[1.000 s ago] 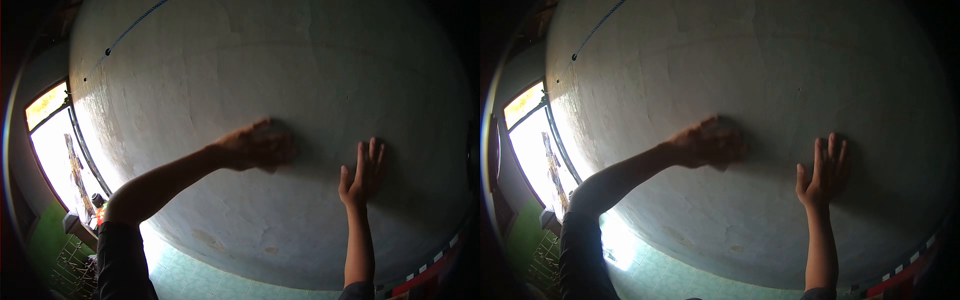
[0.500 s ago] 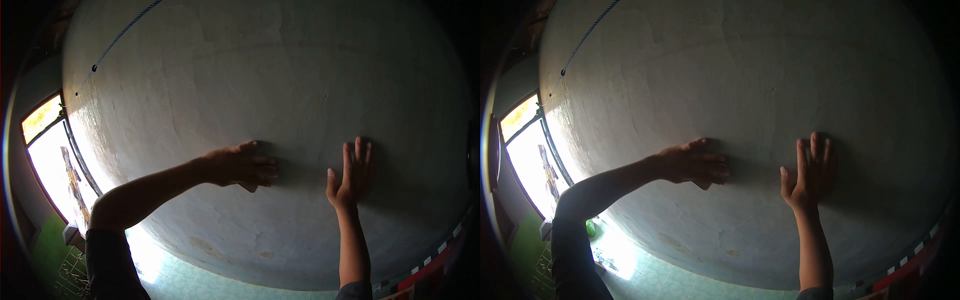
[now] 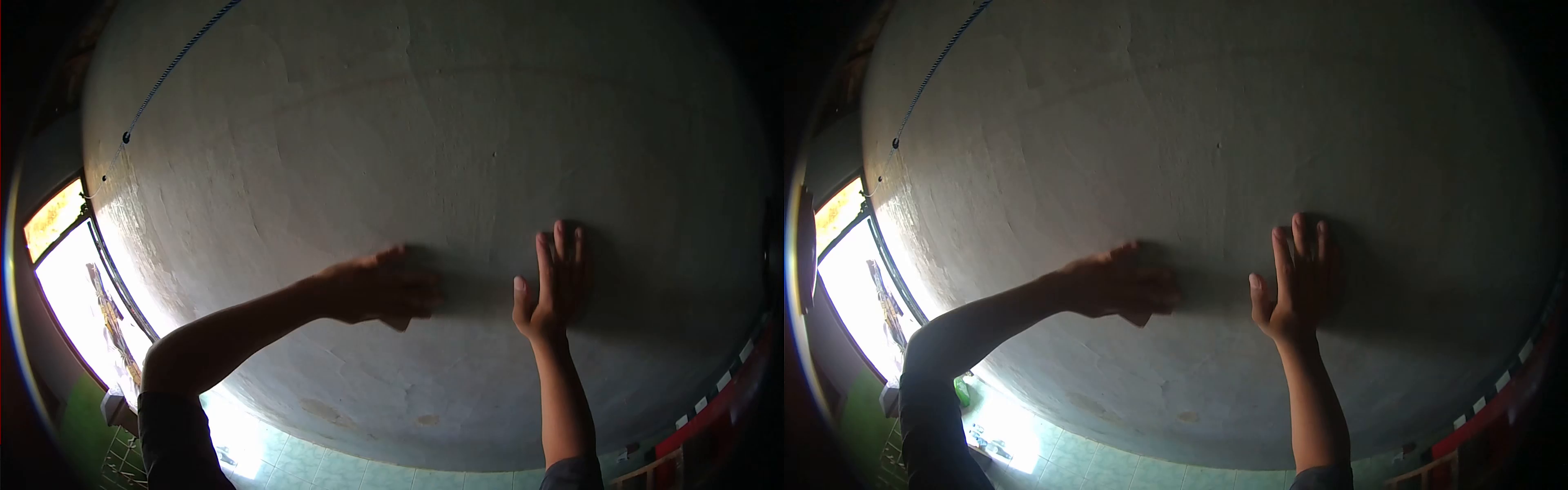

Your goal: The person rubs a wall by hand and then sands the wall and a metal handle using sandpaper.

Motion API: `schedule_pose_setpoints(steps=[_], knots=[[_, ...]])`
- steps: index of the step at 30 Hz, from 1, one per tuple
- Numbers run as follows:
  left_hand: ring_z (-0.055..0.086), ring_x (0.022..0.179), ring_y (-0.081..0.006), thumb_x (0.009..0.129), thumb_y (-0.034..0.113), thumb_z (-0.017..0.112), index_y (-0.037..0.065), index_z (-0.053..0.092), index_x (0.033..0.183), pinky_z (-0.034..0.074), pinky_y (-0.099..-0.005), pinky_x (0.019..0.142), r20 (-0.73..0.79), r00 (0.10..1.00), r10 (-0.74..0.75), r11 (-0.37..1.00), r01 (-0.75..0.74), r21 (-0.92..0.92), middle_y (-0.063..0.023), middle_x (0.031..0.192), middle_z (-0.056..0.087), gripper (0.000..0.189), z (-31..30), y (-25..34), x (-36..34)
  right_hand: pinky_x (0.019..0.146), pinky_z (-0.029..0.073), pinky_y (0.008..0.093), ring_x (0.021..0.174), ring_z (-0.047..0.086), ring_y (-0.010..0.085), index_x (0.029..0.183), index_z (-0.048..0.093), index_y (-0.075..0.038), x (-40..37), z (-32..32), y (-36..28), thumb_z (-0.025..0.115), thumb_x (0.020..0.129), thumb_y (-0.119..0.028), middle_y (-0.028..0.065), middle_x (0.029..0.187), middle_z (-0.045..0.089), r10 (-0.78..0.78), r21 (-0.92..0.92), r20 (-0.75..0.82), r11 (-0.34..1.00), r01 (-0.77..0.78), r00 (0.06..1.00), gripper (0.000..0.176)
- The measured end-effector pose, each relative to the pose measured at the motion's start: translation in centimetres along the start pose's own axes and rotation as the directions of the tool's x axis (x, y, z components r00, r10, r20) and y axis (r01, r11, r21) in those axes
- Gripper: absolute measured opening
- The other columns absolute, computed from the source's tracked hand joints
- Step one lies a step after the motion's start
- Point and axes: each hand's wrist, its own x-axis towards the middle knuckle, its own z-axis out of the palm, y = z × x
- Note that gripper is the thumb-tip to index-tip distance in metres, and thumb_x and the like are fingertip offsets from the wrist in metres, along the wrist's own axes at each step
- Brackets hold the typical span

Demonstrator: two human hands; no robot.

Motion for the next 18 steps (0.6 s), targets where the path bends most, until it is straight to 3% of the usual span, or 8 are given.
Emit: schedule_pose_setpoints(steps=[3,4,6,8,11,15,17,18], knots=[[0.014,0.157,-0.0238,0.106,0.059,0.031,0.037,0.014,0.161,0.005,-0.0547,0.129,0.087,0.987,0.135,0.988,-0.127,-0.092,0.0038,0.169,0.016,0.062,-0.9,-2.3,0.2,0.115,0.032,0.0583,0.143,0.042,0.0446,0.152,0.046,-0.013,0.3,0.2,0.2,0.046,0.103,-0.045,0.0136,0.156,0.047,-0.012,0.003,-0.026,1.0,0.012,1.0,0.059],[0.013,0.157,-0.0218,0.106,0.054,0.038,0.035,0.009,0.162,0.004,-0.0512,0.129,0.478,0.877,-0.058,0.998,0.058,0.015,0.0032,0.17,0.014,0.066,-5.6,-5.1,1.3,0.115,0.032,0.0582,0.143,0.042,0.0446,0.151,0.046,-0.013,0.3,0.2,0.1,0.046,0.103,-0.046,0.0136,0.156,0.047,-0.011,-0.014,-0.026,1.0,0.011,1.0,0.058],[0.014,0.157,-0.0197,0.108,0.036,0.043,0.03,0.021,0.162,0.011,-0.0494,0.127,0.267,0.691,-0.672,0.717,0.698,-0.004,0.0001,0.168,0.02,0.059,-4.2,-10.7,1.1,0.115,0.033,0.0585,0.142,0.043,0.0448,0.151,0.047,-0.014,0.0,0.3,-0.1,0.046,0.103,-0.046,0.0136,0.156,0.047,-0.009,-0.019,-0.031,1.0,0.008,0.999,0.058],[0.02,0.155,-0.0225,0.102,0.022,0.059,0.032,0.036,0.157,0.012,-0.0529,0.126,-0.45,0.433,-0.781,0.593,0.739,-0.319,-0.0019,0.165,0.031,0.06,1.7,-16.8,-1.0,0.114,0.034,0.0591,0.141,0.044,0.0453,0.151,0.047,-0.014,0.2,0.6,0.1,0.046,0.103,-0.046,0.0136,0.156,0.046,-0.019,-0.008,-0.053,1.0,0.019,0.998,0.058],[0.015,0.157,-0.0239,0.104,0.031,0.056,0.033,0.034,0.158,0.012,-0.0541,0.126,-0.442,0.414,-0.796,0.567,0.766,-0.303,-0.0009,0.167,0.027,0.058,1.2,-14.7,0.2,0.113,0.035,0.0594,0.14,0.045,0.0455,0.151,0.047,-0.014,0.3,0.2,0.0,0.046,0.103,-0.045,0.0135,0.155,0.048,-0.024,-0.041,-0.044,0.999,0.022,0.999,0.057],[0.013,0.157,-0.0271,0.099,0.057,0.052,0.033,0.017,0.162,0.009,-0.0592,0.126,0.194,0.936,-0.294,0.955,0.294,0.026,-0.0038,0.169,0.019,0.076,-5.0,-2.7,2.8,0.114,0.034,0.0588,0.139,0.046,0.0452,0.15,0.047,-0.014,0.0,0.3,0.0,0.046,0.103,-0.045,0.0135,0.154,0.049,-0.023,-0.053,-0.041,0.998,0.02,0.999,0.057],[0.019,0.156,-0.024,0.095,0.065,0.051,0.04,0.023,0.159,0.013,-0.057,0.128,-0.223,0.956,0.189,0.982,-0.183,0.045,0.0021,0.165,0.028,0.074,-0.2,-0.7,1.1,0.114,0.034,0.0584,0.139,0.047,0.0451,0.151,0.047,-0.014,0.4,0.3,0.0,0.046,0.103,-0.045,0.0134,0.154,0.05,-0.027,-0.045,-0.05,0.999,0.025,0.998,0.057],[0.02,0.155,-0.0236,0.096,0.06,0.053,0.04,0.025,0.158,0.014,-0.0545,0.128,-0.117,0.983,0.144,0.988,-0.149,-0.034,0.0029,0.164,0.029,0.071,-0.8,-1.8,1.7,0.113,0.034,0.0584,0.139,0.046,0.0452,0.151,0.046,-0.014,0.7,0.3,0.0,0.047,0.102,-0.045,0.0134,0.154,0.049,-0.029,-0.059,-0.042,0.998,0.026,0.999,0.058]])
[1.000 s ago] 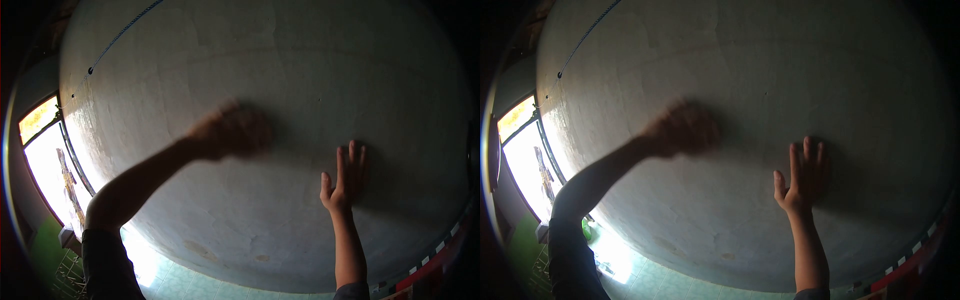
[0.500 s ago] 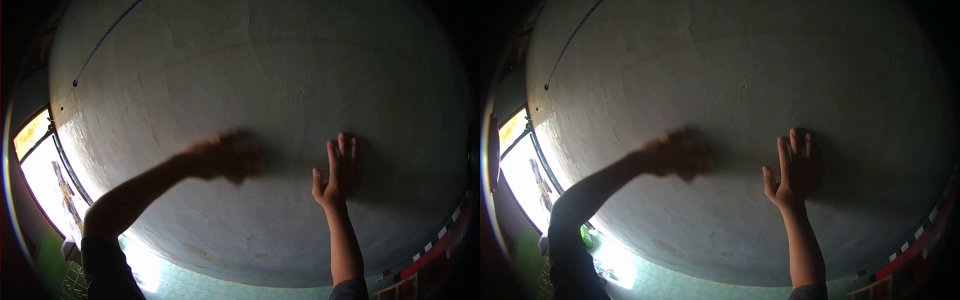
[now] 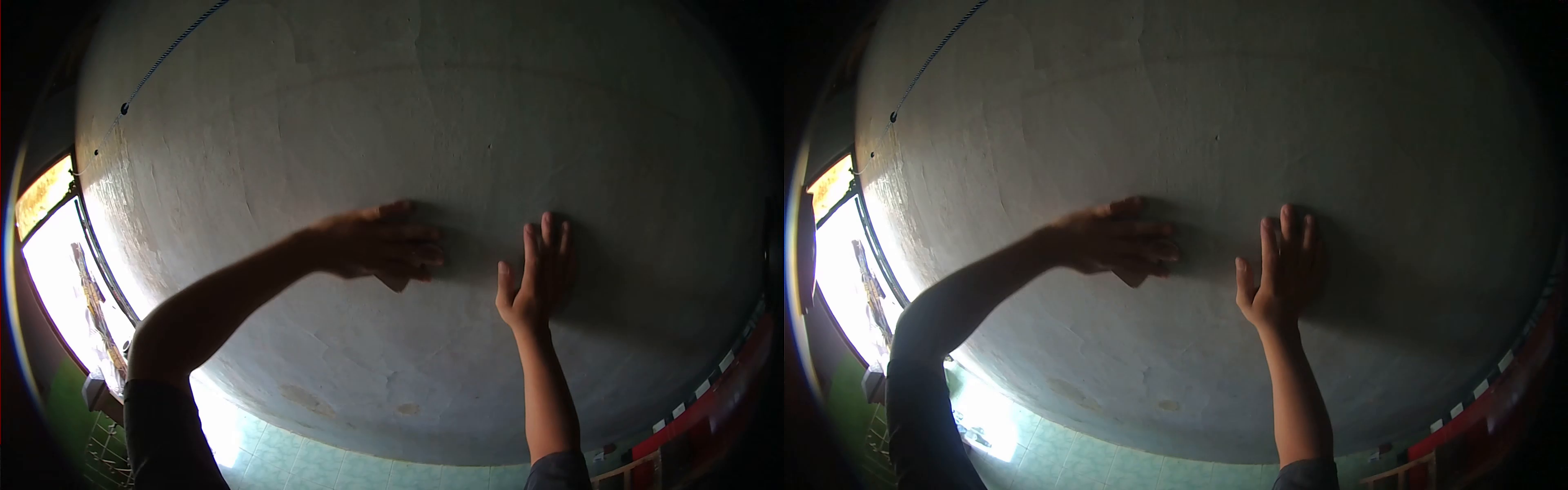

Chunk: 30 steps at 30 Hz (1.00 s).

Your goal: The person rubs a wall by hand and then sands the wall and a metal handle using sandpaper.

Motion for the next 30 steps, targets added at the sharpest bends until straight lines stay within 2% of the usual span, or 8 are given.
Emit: schedule_pose_setpoints(steps=[4,9,13,14,17,22,26,30], knots=[[0.03,0.152,-0.0195,0.102,0.02,0.058,0.029,0.048,0.149,0.028,-0.0488,0.124,-0.1,0.673,-0.733,0.68,0.73,-0.074,0.0014,0.161,0.038,0.049,-3.4,-10.4,-1.6,0.112,0.035,0.0585,0.139,0.046,0.0456,0.152,0.044,-0.015,-0.5,0.1,-0.4,0.047,0.102,-0.045,0.0135,0.155,0.048,0.012,-0.013,0.003,1.0,-0.012,1.0,0.059],[0.024,0.154,-0.0286,0.103,0.026,0.057,0.03,0.041,0.155,0.022,-0.0552,0.123,-0.474,0.273,-0.837,0.371,0.92,-0.125,-0.0014,0.165,0.032,0.055,1.9,-12.9,-4.4,0.111,0.034,0.0597,0.14,0.045,0.0461,0.152,0.044,-0.015,-0.5,-0.1,-0.3,0.049,0.101,-0.046,0.0138,0.156,0.046,0.019,-0.027,0.027,0.999,-0.018,0.999,0.06],[0.027,0.152,-0.0315,0.1,0.045,0.056,0.035,0.036,0.155,0.015,-0.0597,0.126,0.01,0.795,-0.607,0.794,0.605,0.058,-0.002,0.163,0.035,0.059,-2.9,-1.2,1.2,0.111,0.034,0.0599,0.14,0.044,0.0463,0.153,0.043,-0.015,-0.5,-0.1,-0.4,0.052,0.1,-0.046,0.0138,0.157,0.045,0.017,-0.032,0.035,0.999,-0.016,0.999,0.063],[0.03,0.151,-0.0237,0.098,0.048,0.056,0.039,0.04,0.152,0.016,-0.0541,0.129,-0.104,0.961,-0.257,0.895,0.196,-0.401,0.006,0.16,0.039,0.057,-1.7,-0.2,1.4,0.111,0.034,0.0599,0.14,0.044,0.0464,0.153,0.042,-0.015,-0.4,-0.1,-0.4,0.052,0.099,-0.046,0.0138,0.157,0.045,0.015,-0.038,0.034,0.999,-0.013,0.999,0.063],[0.025,0.153,-0.0173,0.101,0.045,0.054,0.039,0.04,0.152,0.017,-0.0464,0.13,0.079,0.981,-0.176,0.947,0.191,-0.257,0.0076,0.161,0.036,0.053,-2.6,-2.9,0.9,0.111,0.033,0.0597,0.14,0.044,0.0467,0.153,0.042,-0.015,-0.5,0.2,-0.4,0.053,0.099,-0.045,0.0139,0.157,0.045,0.012,-0.015,0.015,1.0,-0.011,1.0,0.063],[0.037,0.147,-0.0267,0.105,0.026,0.052,0.026,0.055,0.143,0.03,-0.054,0.121,-0.442,0.086,-0.893,0.271,0.888,-0.373,0.0001,0.155,0.047,0.038,2.1,-16.0,-7.3,0.112,0.033,0.0599,0.14,0.044,0.0471,0.153,0.042,-0.015,-0.5,0.3,-0.5,0.053,0.099,-0.044,0.0139,0.157,0.045,0.019,-0.002,0.015,1.0,-0.019,1.0,0.063],[0.032,0.149,-0.0365,0.098,0.028,0.064,0.031,0.045,0.151,0.026,-0.0627,0.118,-0.475,0.174,-0.863,0.307,0.926,-0.218,-0.0048,0.161,0.039,0.056,2.6,-11.3,-4.2,0.112,0.033,0.0599,0.141,0.043,0.0463,0.154,0.04,-0.015,-0.5,0.2,-0.4,0.053,0.099,-0.045,0.0138,0.157,0.045,0.014,-0.018,0.022,1.0,-0.014,1.0,0.065],[0.03,0.152,-0.024,0.087,0.033,0.078,0.048,0.054,0.14,0.021,-0.0561,0.126,-0.309,0.825,-0.474,0.881,0.448,-0.154,0.0065,0.16,0.041,0.06,1.2,0.2,-1.5,0.112,0.033,0.0598,0.143,0.041,0.045,0.155,0.04,-0.015,-0.7,0.0,-0.5,0.052,0.099,-0.045,0.0134,0.158,0.045,0.026,-0.024,0.034,0.999,-0.025,0.999,0.064]])
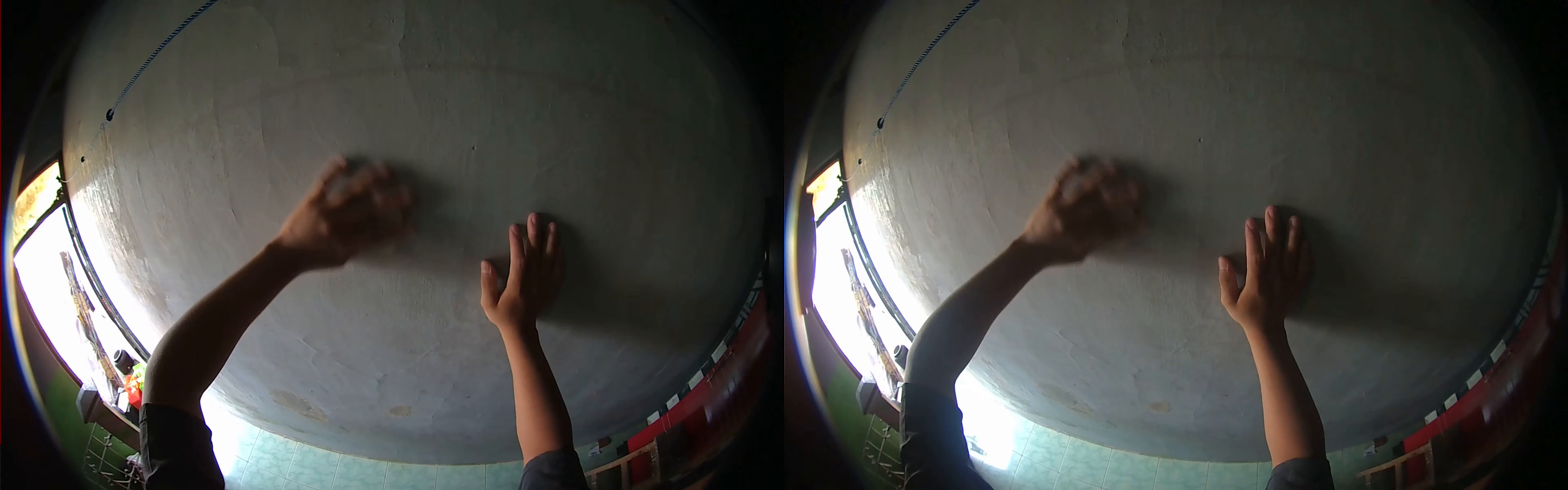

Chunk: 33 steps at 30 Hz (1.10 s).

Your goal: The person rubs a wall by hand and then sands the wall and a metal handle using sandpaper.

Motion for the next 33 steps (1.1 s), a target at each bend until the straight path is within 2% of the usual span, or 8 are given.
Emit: schedule_pose_setpoints(steps=[3,5,7,10,14,17,26,33], knots=[[0.03,0.152,-0.0209,0.089,0.031,0.076,0.045,0.056,0.139,0.021,-0.0515,0.127,0.006,0.997,0.076,0.996,-0.076,-0.041,0.0073,0.161,0.04,0.056,-0.1,-1.6,-1.8,0.113,0.032,0.0595,0.143,0.041,0.0444,0.154,0.042,-0.015,0.1,0.1,0.1,0.052,0.099,-0.045,0.0131,0.158,0.045,-0.003,-0.009,-0.012,1.0,0.003,1.0,0.063],[0.03,0.153,-0.0226,0.093,0.026,0.072,0.037,0.057,0.141,0.02,-0.053,0.127,0.05,0.923,-0.381,0.925,0.381,0.019,0.0039,0.161,0.04,0.052,-0.9,-5.6,-1.8,0.113,0.032,0.0591,0.144,0.041,0.0441,0.153,0.042,-0.016,0.0,0.3,0.2,0.052,0.099,-0.045,0.0129,0.158,0.044,-0.004,-0.003,-0.017,1.0,0.004,1.0,0.062],[0.027,0.154,-0.0257,0.096,0.018,0.068,0.03,0.057,0.143,0.019,-0.0548,0.126,-0.228,0.753,-0.618,0.776,0.631,-0.019,0.0004,0.162,0.039,0.05,-0.8,-9.8,-2.7,0.114,0.032,0.0587,0.144,0.041,0.0444,0.153,0.043,-0.016,0.0,0.2,0.2,0.052,0.099,-0.044,0.0129,0.158,0.044,-0.013,-0.011,-0.019,1.0,0.013,1.0,0.062],[0.024,0.155,-0.0286,0.096,0.012,0.066,0.028,0.055,0.145,0.018,-0.0571,0.125,-0.271,0.726,-0.632,0.758,0.652,-0.021,-0.0015,0.163,0.038,0.053,0.4,-7.8,-4.3,0.114,0.032,0.0582,0.143,0.04,0.0455,0.153,0.043,-0.015,0.4,0.5,0.3,0.053,0.099,-0.043,0.013,0.158,0.044,-0.02,0.001,-0.047,1.0,0.02,0.999,0.061],[0.043,0.146,-0.0276,0.088,0.01,0.076,0.033,0.071,0.125,0.028,-0.0551,0.122,-0.119,0.912,-0.392,0.917,0.378,-0.124,0.0046,0.147,0.059,0.045,-1.1,-0.6,-7.9,0.115,0.031,0.0593,0.144,0.038,0.0475,0.154,0.041,-0.014,0.1,0.3,-0.4,0.052,0.1,-0.042,0.0143,0.159,0.043,0.001,-0.009,-0.049,1.0,-0.002,0.999,0.061],[0.063,0.128,-0.0241,0.079,0.013,0.085,0.028,0.077,0.104,0.039,-0.0492,0.109,-0.251,0.845,-0.473,0.878,0.428,-0.215,0.0098,0.118,0.075,0.03,-1.5,1.7,-10.5,0.115,0.029,0.0609,0.146,0.035,0.0481,0.155,0.038,-0.014,0.0,0.2,-0.6,0.05,0.101,-0.043,0.016,0.16,0.04,0.009,-0.035,-0.015,0.999,-0.01,1.0,0.062],[0.068,0.117,-0.0281,0.072,0.011,0.088,0.02,0.077,0.086,0.042,-0.0451,0.097,-0.365,0.76,-0.538,0.837,0.429,-0.341,0.0033,0.1,0.078,0.02,-3.6,-0.8,-16.6,0.119,0.016,0.0647,0.153,0.014,0.0491,0.162,0.02,-0.008,-4.4,1.1,-5.3,0.036,0.106,-0.047,0.0221,0.168,0.016,0.281,-0.137,0.081,0.953,-0.269,0.956,0.07],[0.066,0.096,-0.018,0.06,0.02,0.093,0.022,0.075,0.086,0.039,-0.0352,0.081,-0.4,0.771,-0.496,0.832,0.289,-0.474,0.0103,0.093,0.075,0.032,-3.1,-5.3,-22.4,0.117,0.028,0.0584,0.148,0.03,0.0467,0.15,0.041,-0.005,-0.4,0.0,-17.2,0.059,0.099,-0.032,0.0245,0.161,0.033,0.073,0.129,0.174,0.987,-0.096,0.982,0.061]])
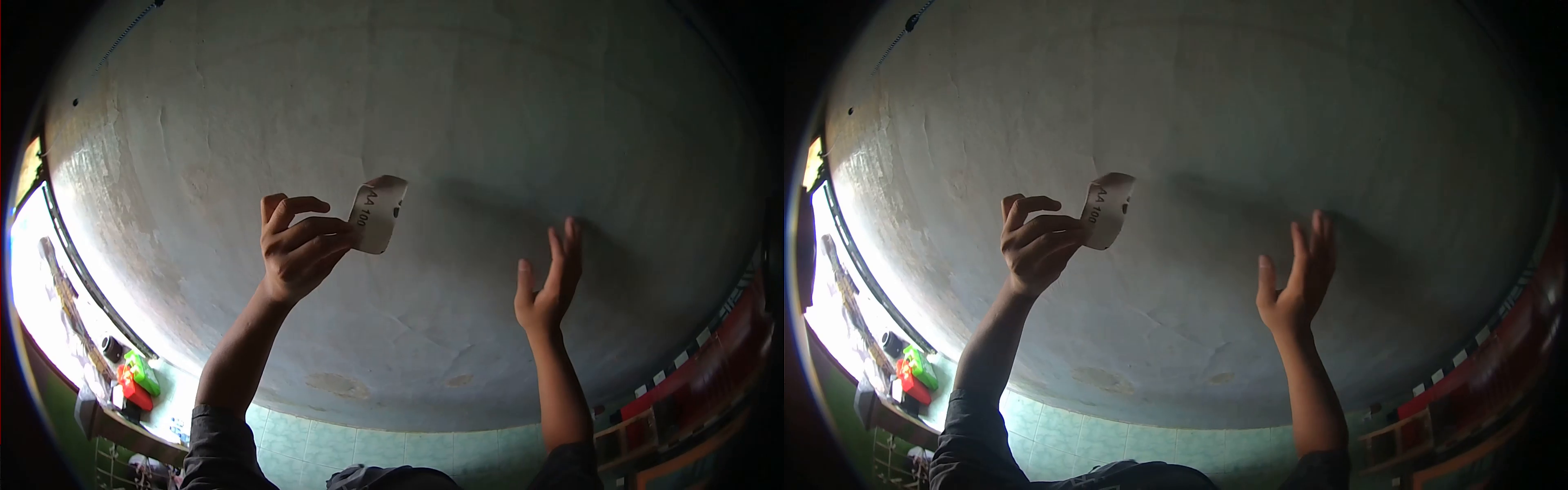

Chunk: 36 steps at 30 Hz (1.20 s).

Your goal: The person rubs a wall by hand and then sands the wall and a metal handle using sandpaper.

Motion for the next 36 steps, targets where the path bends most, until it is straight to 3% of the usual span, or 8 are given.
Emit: schedule_pose_setpoints(steps=[7,10,13,21,27,29,32,36], knots=[[0.065,0.098,-0.0169,0.066,0.025,0.089,0.02,0.074,0.082,0.038,-0.0371,0.08,0.003,0.991,0.135,0.987,-0.134,-0.087,0.0117,0.093,0.074,0.022,-0.1,-5.1,-1.9,0.101,0.048,0.0471,0.122,0.06,0.0346,0.124,0.065,-0.005,5.7,1.1,-9.8,0.071,0.09,-0.022,0.0167,0.132,0.063,-0.439,0.13,-0.03,0.889,0.439,0.898,0.039],[0.064,0.098,-0.0184,0.061,0.026,0.09,0.022,0.076,0.083,0.038,-0.0368,0.079,0.009,0.984,0.177,0.977,-0.174,-0.119,0.0112,0.094,0.076,0.027,-0.3,-6.4,-2.4,0.099,0.053,0.0434,0.125,0.059,0.0302,0.116,0.071,-0.007,6.0,3.0,-13.3,0.075,0.088,-0.021,0.008,0.132,0.065,-0.576,0.13,0.092,0.816,0.563,0.813,0.032],[0.064,0.102,-0.0165,0.069,0.028,0.084,0.021,0.077,0.085,0.039,-0.0381,0.08,0.054,0.984,0.172,0.977,-0.163,-0.141,0.0113,0.096,0.075,0.019,-0.2,-7.2,-3.3,0.099,0.054,0.0423,0.13,0.055,0.0268,0.112,0.073,-0.006,6.6,5.5,-14.7,0.077,0.086,-0.022,0.0041,0.128,0.067,-0.659,0.087,0.086,0.752,0.653,0.747,0.03],[0.064,0.11,-0.0165,0.076,0.033,0.084,0.023,0.079,0.099,0.041,-0.0393,0.089,0.15,0.97,0.193,0.979,-0.179,-0.098,0.0097,0.114,0.075,0.026,-1.2,-8.5,-5.6,0.117,0.034,0.0474,0.145,0.038,0.0232,0.14,0.059,-0.025,6.6,9.5,-14.4,0.063,0.095,-0.044,0.0002,0.158,0.041,-0.658,-0.033,0.243,0.729,0.684,0.713,0.049],[0.051,0.139,-0.0227,0.082,0.034,0.082,0.024,0.076,0.115,0.036,-0.0497,0.114,0.335,0.936,0.104,0.994,-0.086,-0.068,0.0065,0.139,0.065,0.035,-3.1,-8.4,-8.8,0.119,0.026,0.0509,0.15,0.03,0.0281,0.153,0.047,-0.029,5.4,10.9,-14.9,0.043,0.101,-0.06,-0.0014,0.163,0.036,-0.566,-0.146,0.269,0.776,0.614,0.779,0.061],[0.048,0.142,-0.0282,0.086,0.031,0.078,0.023,0.076,0.115,0.027,-0.055,0.119,0.333,0.943,0.013,1.0,-0.014,0.001,0.0029,0.138,0.066,0.03,-4.1,-9.0,-12.0,0.124,0.017,0.0518,0.154,0.024,0.0283,0.157,0.04,-0.027,5.4,11.7,-14.8,0.03,0.1,-0.071,0.0012,0.165,0.034,-0.584,-0.22,0.219,0.751,0.623,0.782,0.073],[0.041,0.146,-0.0381,0.085,0.024,0.073,0.02,0.074,0.12,0.018,-0.0588,0.123,0.215,0.963,-0.165,0.985,0.147,0.095,-0.006,0.144,0.061,0.035,-4.7,-8.5,-19.9,0.125,0.012,0.0517,0.154,0.026,0.0265,0.159,0.037,-0.02,4.1,12.5,-16.1,0.029,0.099,-0.074,0.0037,0.164,0.036,-0.513,-0.18,0.183,0.821,0.542,0.839,0.081],[0.033,0.149,-0.0436,0.085,0.025,0.069,0.018,0.076,0.116,0.012,-0.0615,0.124,0.189,0.849,-0.494,0.869,0.475,0.138,-0.0129,0.152,0.053,0.033,-4.8,-3.5,-25.4,0.125,0.015,0.0498,0.154,0.028,0.0229,0.156,0.039,-0.018,3.9,13.4,-17.3,0.057,0.093,-0.063,0.0039,0.164,0.035,-0.452,-0.099,0.16,0.877,0.47,0.878,0.079]])
